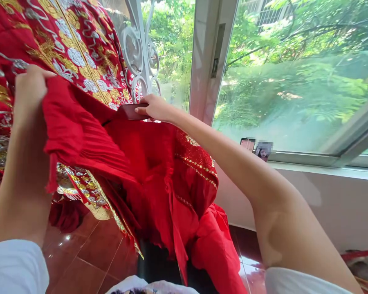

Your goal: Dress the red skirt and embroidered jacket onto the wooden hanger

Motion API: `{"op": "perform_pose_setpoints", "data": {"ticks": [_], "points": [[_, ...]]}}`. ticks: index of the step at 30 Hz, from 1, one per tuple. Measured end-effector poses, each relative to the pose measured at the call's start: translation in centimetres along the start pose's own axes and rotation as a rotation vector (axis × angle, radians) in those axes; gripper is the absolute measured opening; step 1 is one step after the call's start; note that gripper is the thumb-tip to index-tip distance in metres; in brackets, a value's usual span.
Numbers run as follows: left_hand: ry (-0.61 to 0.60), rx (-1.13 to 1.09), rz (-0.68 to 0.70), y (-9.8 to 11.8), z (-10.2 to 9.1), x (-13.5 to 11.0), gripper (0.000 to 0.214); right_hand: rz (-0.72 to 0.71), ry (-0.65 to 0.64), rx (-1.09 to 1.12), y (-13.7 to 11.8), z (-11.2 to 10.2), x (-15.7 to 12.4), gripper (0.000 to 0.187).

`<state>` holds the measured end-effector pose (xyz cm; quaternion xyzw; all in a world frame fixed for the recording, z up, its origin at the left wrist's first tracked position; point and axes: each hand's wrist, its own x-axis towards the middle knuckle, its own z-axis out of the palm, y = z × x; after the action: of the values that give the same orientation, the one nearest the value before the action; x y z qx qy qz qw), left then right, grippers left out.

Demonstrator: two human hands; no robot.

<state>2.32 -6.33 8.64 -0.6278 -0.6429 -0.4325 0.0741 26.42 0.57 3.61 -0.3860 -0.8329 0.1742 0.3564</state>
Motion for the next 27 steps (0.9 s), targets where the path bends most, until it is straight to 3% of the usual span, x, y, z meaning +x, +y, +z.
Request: {"op": "perform_pose_setpoints", "data": {"ticks": [2,4,5,6,9,10,13,15,17,19,24,27], "points": [[-0.098,-0.198,-0.022,0.8,1.1,-1.3,0.054,-0.041,0.027,-0.041,0.3,0.4,0.0,0.016],[-0.378,-0.25,0.051,0.8,2.4,-2.5,0.048,-0.094,0.069,-0.105,0.6,0.5,0.0,0.017],[-0.433,-0.239,0.124,0.5,2.9,-2.8,0.045,-0.121,0.083,-0.131,0.7,0.4,-0.1,0.017],[-0.406,-0.21,0.211,-0.1,3.4,-2.8,0.041,-0.145,0.088,-0.14,0.9,0.2,-0.3,0.019],[-0.15,-0.051,0.44,-2.5,4.4,-1.6,0.037,-0.165,0.088,-0.104,2.1,-1.7,-1.6,0.027],[-0.169,-0.001,0.473,-3.4,4.7,-1.1,0.041,-0.15,0.083,-0.09,2.7,-2.5,-2.3,0.03],[-0.459,-0.053,0.451,-5.8,5.7,0.2,0.05,-0.061,-0.036,-0.087,5.0,-4.4,-4.5,0.033],[-0.522,-0.166,0.401,-6.8,6.3,0.5,0.049,-0.01,-0.118,-0.09,6.3,-4.6,-5.7,0.037],[-0.437,-0.234,0.361,-7.3,6.8,0.6,0.045,0.003,-0.1,-0.083,7.0,-4.0,-6.4,0.047],[-0.337,-0.293,0.324,-7.6,7.2,0.5,0.038,-0.019,0.003,-0.086,7.4,-3.1,-6.8,0.053],[-0.049,-0.567,0.25,-8.4,7.6,-0.1,0.029,-0.13,0.24,-0.295,8.1,-1.5,-7.1,0.052],[-0.04,-0.549,0.275,-8.3,7.1,-0.6,0.034,-0.189,0.424,-0.413,9.3,-0.6,-7.2,0.047]]}}
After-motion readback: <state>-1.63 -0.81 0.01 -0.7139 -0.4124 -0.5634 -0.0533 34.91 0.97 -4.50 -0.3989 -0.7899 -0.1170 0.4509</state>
